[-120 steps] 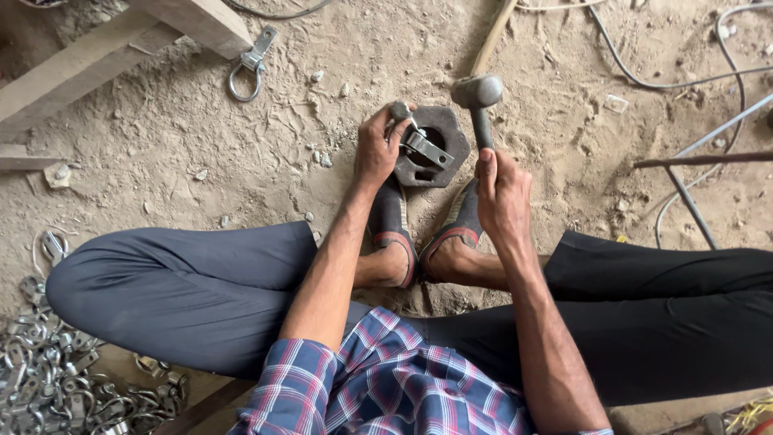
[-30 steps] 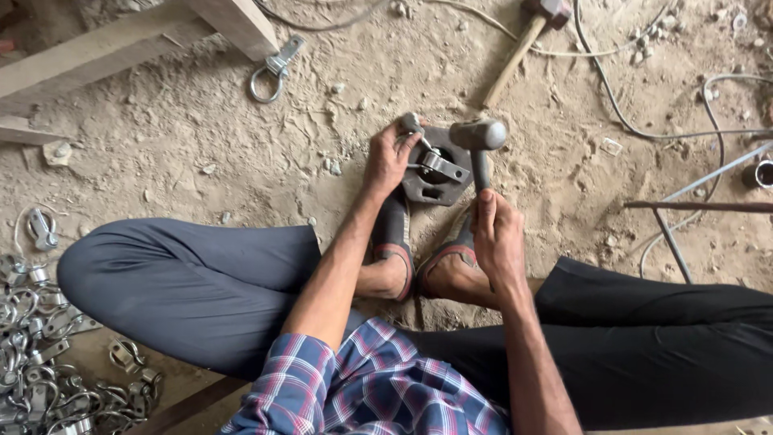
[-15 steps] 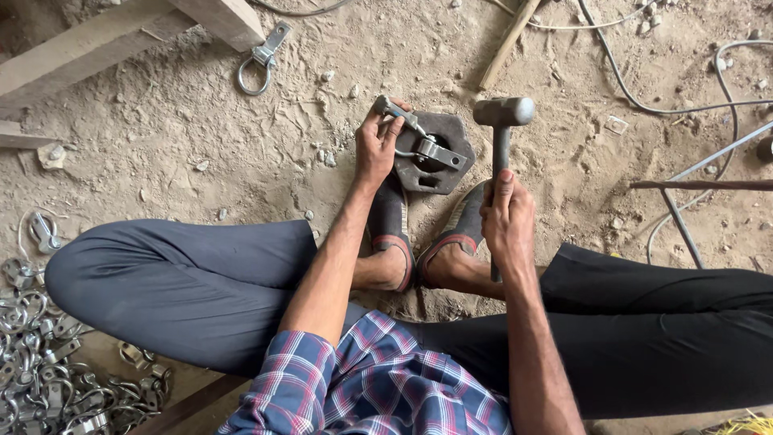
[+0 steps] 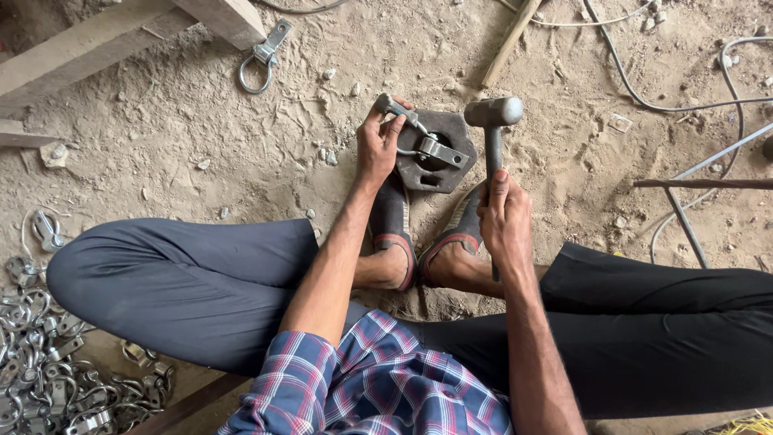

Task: The person assembles metal pulley or hook components by hand, inserting a metal pin through a housing and using a hammer to secure parts on a metal anvil.

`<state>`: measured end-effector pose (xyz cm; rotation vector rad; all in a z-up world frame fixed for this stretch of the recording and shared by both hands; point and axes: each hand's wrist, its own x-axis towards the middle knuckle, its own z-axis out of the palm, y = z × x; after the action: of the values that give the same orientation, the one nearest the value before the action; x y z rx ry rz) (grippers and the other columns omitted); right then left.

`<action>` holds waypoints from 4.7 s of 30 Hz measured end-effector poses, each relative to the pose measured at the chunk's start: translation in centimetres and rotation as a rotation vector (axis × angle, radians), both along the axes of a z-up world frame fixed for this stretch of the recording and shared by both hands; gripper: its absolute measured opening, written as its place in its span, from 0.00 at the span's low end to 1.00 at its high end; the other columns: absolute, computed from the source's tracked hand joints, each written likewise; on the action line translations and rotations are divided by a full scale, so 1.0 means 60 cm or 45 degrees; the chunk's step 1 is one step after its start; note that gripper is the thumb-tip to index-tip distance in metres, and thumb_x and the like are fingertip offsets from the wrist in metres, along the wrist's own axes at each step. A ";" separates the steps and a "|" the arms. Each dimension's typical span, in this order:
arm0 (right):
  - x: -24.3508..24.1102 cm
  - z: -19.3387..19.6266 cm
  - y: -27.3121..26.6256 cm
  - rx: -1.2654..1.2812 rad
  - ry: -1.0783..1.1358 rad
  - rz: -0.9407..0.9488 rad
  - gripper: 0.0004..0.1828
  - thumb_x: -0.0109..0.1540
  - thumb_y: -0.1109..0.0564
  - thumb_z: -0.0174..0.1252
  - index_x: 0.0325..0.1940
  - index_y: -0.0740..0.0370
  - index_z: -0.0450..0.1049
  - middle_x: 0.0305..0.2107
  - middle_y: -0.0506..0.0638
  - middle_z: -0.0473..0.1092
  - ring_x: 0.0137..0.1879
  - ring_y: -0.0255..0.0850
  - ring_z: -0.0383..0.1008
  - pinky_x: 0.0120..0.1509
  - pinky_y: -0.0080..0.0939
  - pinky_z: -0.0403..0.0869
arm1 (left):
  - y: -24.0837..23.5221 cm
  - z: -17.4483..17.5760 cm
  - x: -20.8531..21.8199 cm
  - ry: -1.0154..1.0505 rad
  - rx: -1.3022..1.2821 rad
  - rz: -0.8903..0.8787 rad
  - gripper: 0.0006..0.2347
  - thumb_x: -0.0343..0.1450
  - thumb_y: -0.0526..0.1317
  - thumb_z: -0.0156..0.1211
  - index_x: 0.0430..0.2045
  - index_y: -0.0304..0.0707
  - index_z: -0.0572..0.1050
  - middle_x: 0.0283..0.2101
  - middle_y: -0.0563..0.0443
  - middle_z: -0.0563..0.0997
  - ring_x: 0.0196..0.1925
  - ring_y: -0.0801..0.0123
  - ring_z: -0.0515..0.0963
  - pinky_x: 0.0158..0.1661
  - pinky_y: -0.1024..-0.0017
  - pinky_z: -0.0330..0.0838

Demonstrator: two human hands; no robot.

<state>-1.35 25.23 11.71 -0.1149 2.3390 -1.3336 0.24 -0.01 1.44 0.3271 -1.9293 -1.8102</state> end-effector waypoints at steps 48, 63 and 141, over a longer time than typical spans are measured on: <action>0.014 0.037 0.012 -0.221 -0.343 -0.223 0.31 0.71 0.32 0.38 0.27 0.56 0.64 0.14 0.38 0.57 0.16 0.28 0.53 0.15 0.32 0.55 | 0.005 -0.055 -0.008 -0.039 -0.303 0.050 0.11 0.82 0.41 0.46 0.51 0.38 0.74 0.51 0.42 0.83 0.52 0.59 0.86 0.48 0.62 0.87; 0.022 0.043 -0.005 -0.118 -0.303 -0.153 0.31 0.72 0.32 0.38 0.26 0.56 0.63 0.13 0.40 0.58 0.16 0.28 0.55 0.16 0.32 0.55 | 0.011 -0.049 -0.008 -0.074 -0.349 0.042 0.11 0.81 0.42 0.49 0.50 0.37 0.75 0.51 0.41 0.83 0.54 0.58 0.85 0.51 0.60 0.86; 0.010 -0.040 -0.017 -0.109 0.204 0.014 0.33 0.72 0.32 0.34 0.27 0.55 0.66 0.15 0.42 0.63 0.17 0.30 0.62 0.15 0.35 0.64 | 0.021 -0.029 0.004 -0.010 -0.547 0.091 0.10 0.81 0.42 0.51 0.48 0.37 0.76 0.47 0.46 0.82 0.48 0.60 0.85 0.49 0.64 0.83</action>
<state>-0.77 24.21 9.29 -0.2695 2.4074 -1.4686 0.49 1.27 -0.29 0.2513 -2.2137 -1.3048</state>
